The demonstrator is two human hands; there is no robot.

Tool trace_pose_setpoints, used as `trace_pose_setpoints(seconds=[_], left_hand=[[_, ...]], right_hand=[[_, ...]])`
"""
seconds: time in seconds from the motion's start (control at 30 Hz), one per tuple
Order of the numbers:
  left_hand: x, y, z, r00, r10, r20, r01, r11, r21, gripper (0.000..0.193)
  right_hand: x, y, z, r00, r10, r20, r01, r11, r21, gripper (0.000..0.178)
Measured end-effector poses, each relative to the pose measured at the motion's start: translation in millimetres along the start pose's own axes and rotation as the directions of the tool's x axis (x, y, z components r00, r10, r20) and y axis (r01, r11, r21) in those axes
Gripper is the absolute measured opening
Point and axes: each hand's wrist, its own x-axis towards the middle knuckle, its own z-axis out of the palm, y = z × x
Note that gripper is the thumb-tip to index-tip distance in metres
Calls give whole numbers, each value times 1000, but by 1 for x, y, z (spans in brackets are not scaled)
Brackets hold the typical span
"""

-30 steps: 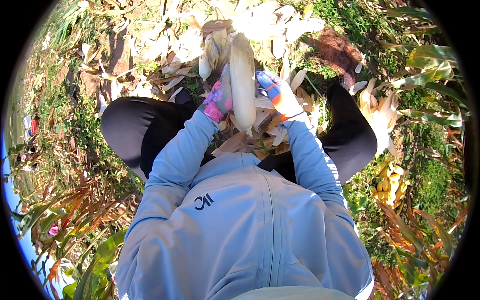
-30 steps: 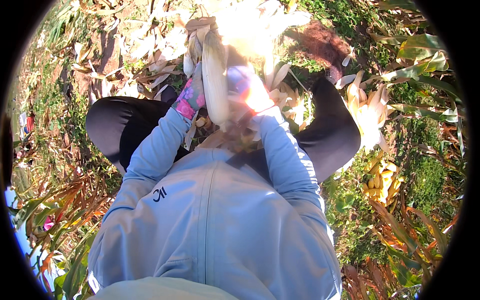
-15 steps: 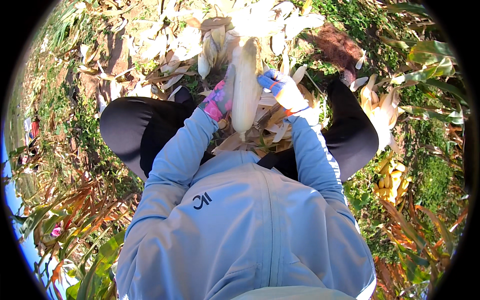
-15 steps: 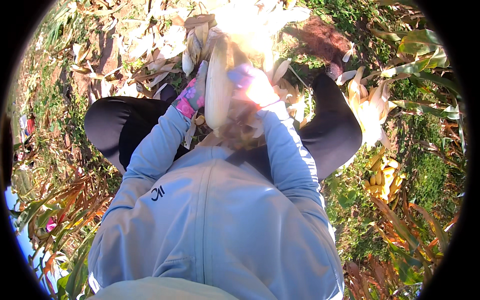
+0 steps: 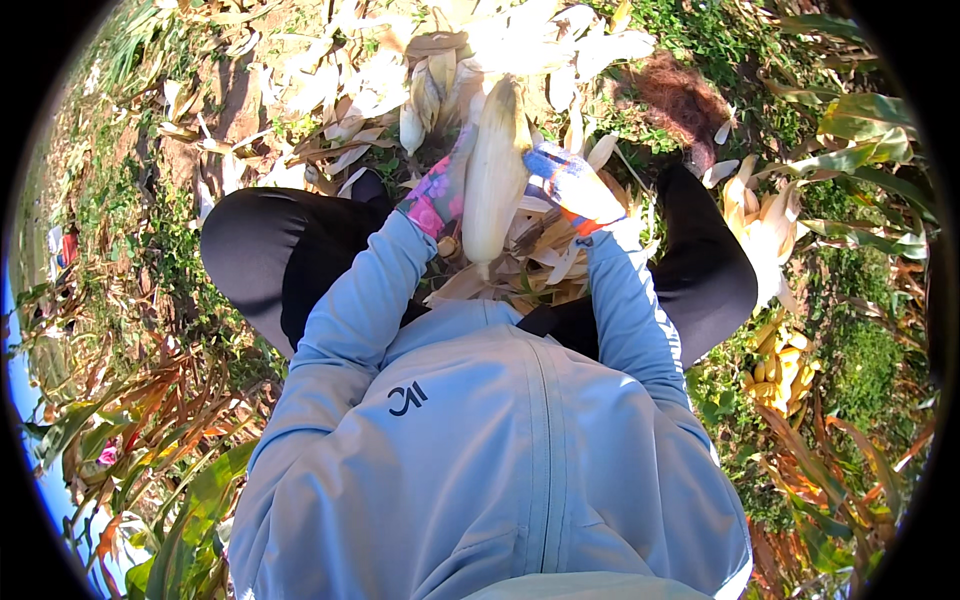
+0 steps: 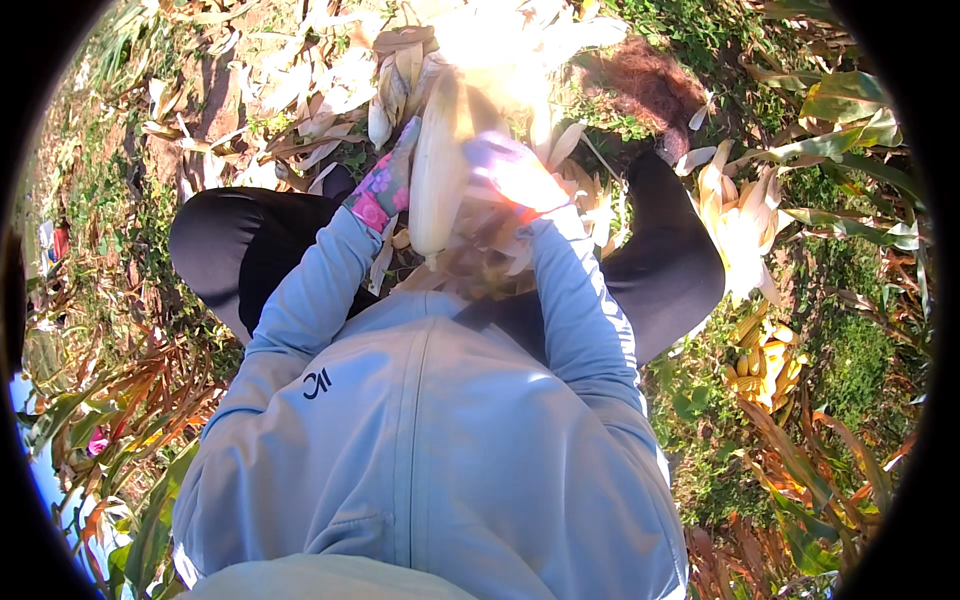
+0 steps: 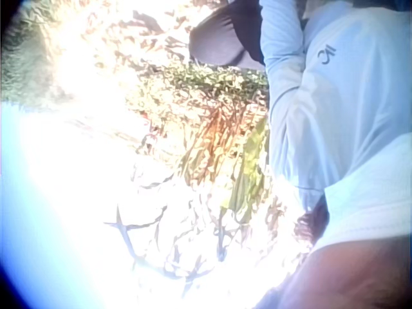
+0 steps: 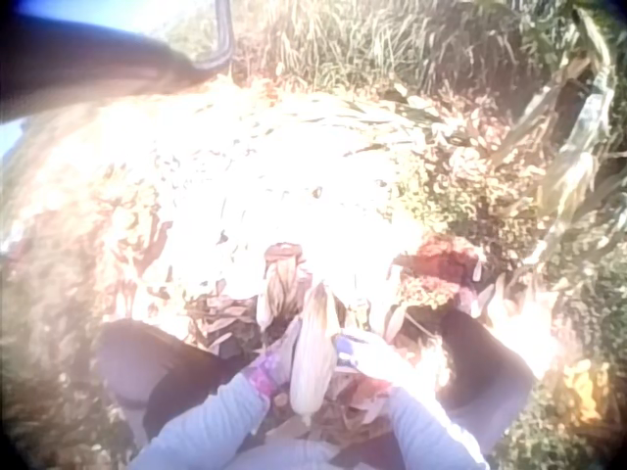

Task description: The person sits on the ground and repeatedly shucks corn cobs by hand, peeling back the husks to reveal the kernels. The husks are discarded to the side as each cob is processed.

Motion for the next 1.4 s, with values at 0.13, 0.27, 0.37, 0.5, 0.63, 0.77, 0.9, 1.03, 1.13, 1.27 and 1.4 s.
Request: trace_pose_setpoints(seconds=[0.13,0.27,0.37,0.5,0.63,0.77,0.9,1.03,1.13,1.27,1.4], left_hand=[[-1,1,-1,1000,3,-13,-3,1000,8,53],[-5,2,1,1000,-3,-10,3,1000,12,53],[-6,3,1,1000,-5,-13,5,1000,21,53],[-4,0,-3,1000,-17,-16,17,999,33,53],[0,-4,-4,1000,-21,-19,22,999,41,53],[9,-11,-4,1000,14,19,-15,1000,26,58],[1,-5,9,1000,-13,0,13,999,50,56],[2,1,1,999,-24,28,20,990,143,60],[2,5,-7,1000,-11,-15,15,955,297,61],[-3,5,11,999,-5,53,-2,991,135,62],[1,0,-3,1000,14,17,-15,999,33,56]], right_hand=[[16,10,-13,563,-525,638,604,-265,-751,28],[9,10,-4,833,-435,342,533,462,-709,26],[6,9,-2,900,-361,245,429,637,-640,24],[5,8,-4,911,-334,241,408,649,-642,23],[8,8,-8,904,-335,265,422,600,-680,22],[7,9,-5,926,-298,234,372,602,-707,21],[7,10,-2,993,-98,68,119,866,-486,20],[1,5,2,999,33,-11,-35,951,-307,15],[-4,9,-3,982,-150,111,183,890,-418,34],[-9,-1,-3,978,-125,169,201,795,-572,32],[3,4,-24,972,-72,223,178,844,-505,26]])
